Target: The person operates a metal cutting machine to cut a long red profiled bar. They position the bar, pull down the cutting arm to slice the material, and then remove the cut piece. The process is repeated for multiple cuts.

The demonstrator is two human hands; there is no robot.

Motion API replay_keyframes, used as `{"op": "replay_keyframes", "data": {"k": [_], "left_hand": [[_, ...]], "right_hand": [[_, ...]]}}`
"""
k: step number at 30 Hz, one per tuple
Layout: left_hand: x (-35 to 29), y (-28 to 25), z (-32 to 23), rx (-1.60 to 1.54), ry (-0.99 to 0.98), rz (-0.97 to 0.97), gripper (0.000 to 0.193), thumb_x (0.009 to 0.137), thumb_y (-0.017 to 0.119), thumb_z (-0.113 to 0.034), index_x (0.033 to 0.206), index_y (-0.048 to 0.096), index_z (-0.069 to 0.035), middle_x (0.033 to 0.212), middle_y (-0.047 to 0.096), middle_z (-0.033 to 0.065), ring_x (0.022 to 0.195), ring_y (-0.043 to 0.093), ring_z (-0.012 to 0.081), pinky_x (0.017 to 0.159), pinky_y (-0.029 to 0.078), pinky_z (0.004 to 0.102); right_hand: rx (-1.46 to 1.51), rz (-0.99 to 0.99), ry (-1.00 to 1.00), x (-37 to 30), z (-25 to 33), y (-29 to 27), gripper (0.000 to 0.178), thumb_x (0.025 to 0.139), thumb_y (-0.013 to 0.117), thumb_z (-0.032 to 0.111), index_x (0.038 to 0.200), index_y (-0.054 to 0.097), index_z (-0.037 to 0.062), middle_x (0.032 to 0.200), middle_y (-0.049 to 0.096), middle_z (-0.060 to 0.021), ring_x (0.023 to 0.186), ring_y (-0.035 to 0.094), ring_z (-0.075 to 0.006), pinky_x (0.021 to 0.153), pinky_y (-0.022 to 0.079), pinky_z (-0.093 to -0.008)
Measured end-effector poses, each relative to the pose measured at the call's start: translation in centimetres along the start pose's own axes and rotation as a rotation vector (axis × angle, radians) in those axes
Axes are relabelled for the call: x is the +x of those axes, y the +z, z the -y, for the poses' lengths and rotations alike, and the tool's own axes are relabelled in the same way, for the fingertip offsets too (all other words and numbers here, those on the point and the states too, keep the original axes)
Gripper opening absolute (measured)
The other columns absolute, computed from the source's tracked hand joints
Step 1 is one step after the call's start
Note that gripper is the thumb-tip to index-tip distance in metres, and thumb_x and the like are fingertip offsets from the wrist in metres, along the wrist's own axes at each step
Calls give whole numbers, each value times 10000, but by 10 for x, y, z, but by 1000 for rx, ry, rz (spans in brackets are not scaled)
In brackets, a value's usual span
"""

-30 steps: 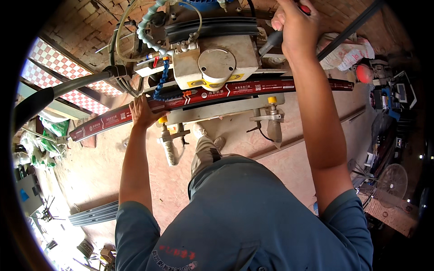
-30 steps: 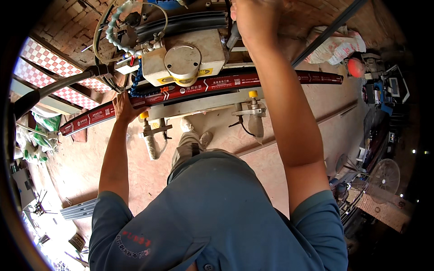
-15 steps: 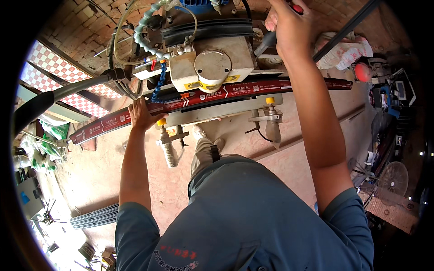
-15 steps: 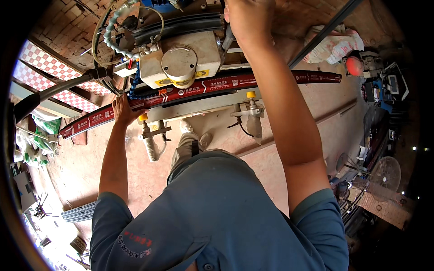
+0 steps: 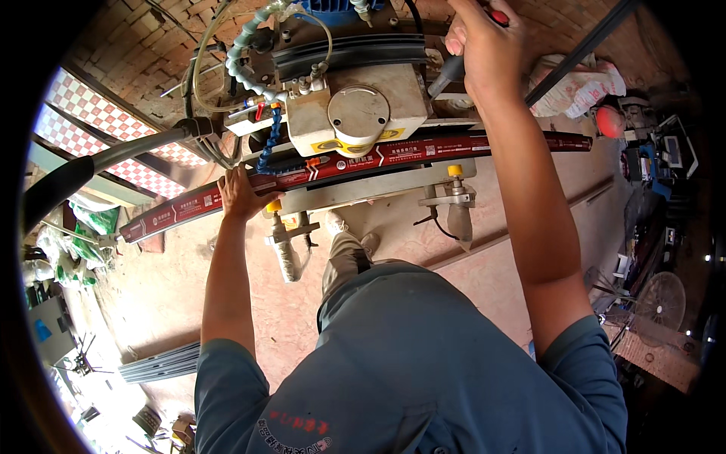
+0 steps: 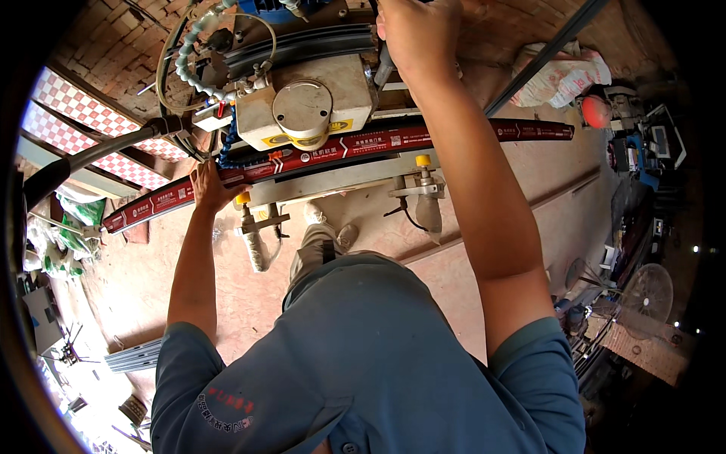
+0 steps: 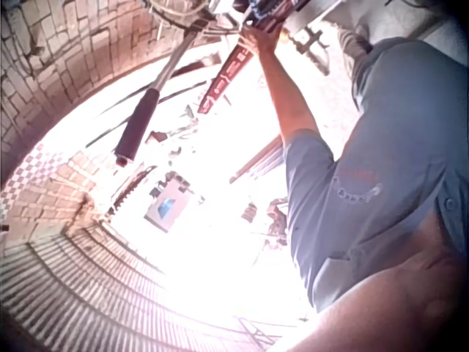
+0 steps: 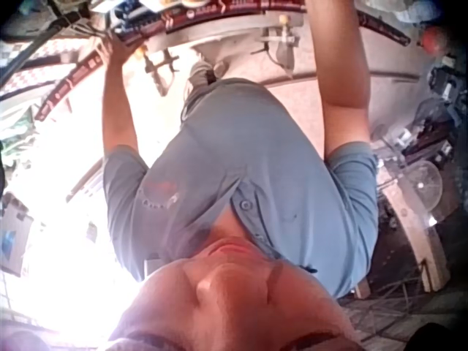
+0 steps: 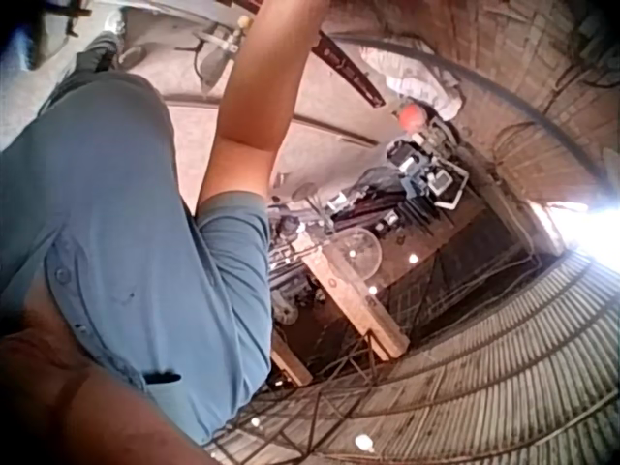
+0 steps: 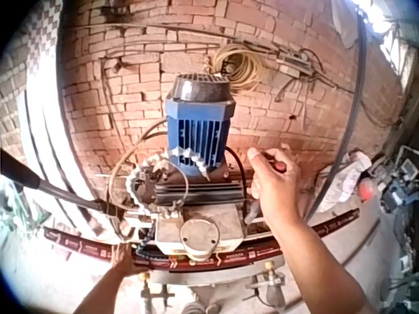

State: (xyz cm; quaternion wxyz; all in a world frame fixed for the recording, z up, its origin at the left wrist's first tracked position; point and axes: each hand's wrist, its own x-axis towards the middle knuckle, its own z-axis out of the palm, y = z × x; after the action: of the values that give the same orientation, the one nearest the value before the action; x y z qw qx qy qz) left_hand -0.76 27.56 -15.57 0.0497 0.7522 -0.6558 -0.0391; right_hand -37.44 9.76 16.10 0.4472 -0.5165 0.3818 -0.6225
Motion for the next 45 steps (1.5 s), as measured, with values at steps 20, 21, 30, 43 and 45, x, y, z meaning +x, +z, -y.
{"op": "replay_keyframes", "data": {"k": [20,21,30,43,45], "left_hand": [[-2,3,0,19,-20,1,1256,539,836,-812,1377,455,41,1344,560,201,1374,431,358,1160,276,513],[-3,5,1,21,-16,-3,1269,538,834,-816,1388,448,45,1349,559,200,1380,428,358,1161,276,514],[-2,-4,-1,8,-27,43,1276,543,835,-812,1410,439,36,1330,577,195,1351,452,352,1152,286,519],[-3,-4,-2,-57,-10,8,1288,545,851,-793,1412,429,61,1311,578,229,1299,482,387,1140,317,519],[-4,-4,0,-53,-8,-1,1289,545,849,-796,1410,430,64,1307,579,232,1297,483,389,1142,315,520]], "right_hand": [[13,0,9,1,0,0,197,979,728,166,838,609,97,563,453,62,428,396,-46,399,303,-239],[16,2,-1,1,0,0,197,980,728,165,838,608,98,563,452,63,427,393,-46,399,301,-239],[32,10,-2,2,-5,-1,200,981,724,150,832,601,100,562,446,64,419,379,-46,396,293,-239],[28,-1,-20,5,-4,-5,177,986,723,161,872,612,84,567,463,43,419,409,-67,386,293,-240],[16,-9,-18,6,-3,-4,182,987,723,165,867,612,84,566,464,43,419,414,-67,387,300,-242]]}}
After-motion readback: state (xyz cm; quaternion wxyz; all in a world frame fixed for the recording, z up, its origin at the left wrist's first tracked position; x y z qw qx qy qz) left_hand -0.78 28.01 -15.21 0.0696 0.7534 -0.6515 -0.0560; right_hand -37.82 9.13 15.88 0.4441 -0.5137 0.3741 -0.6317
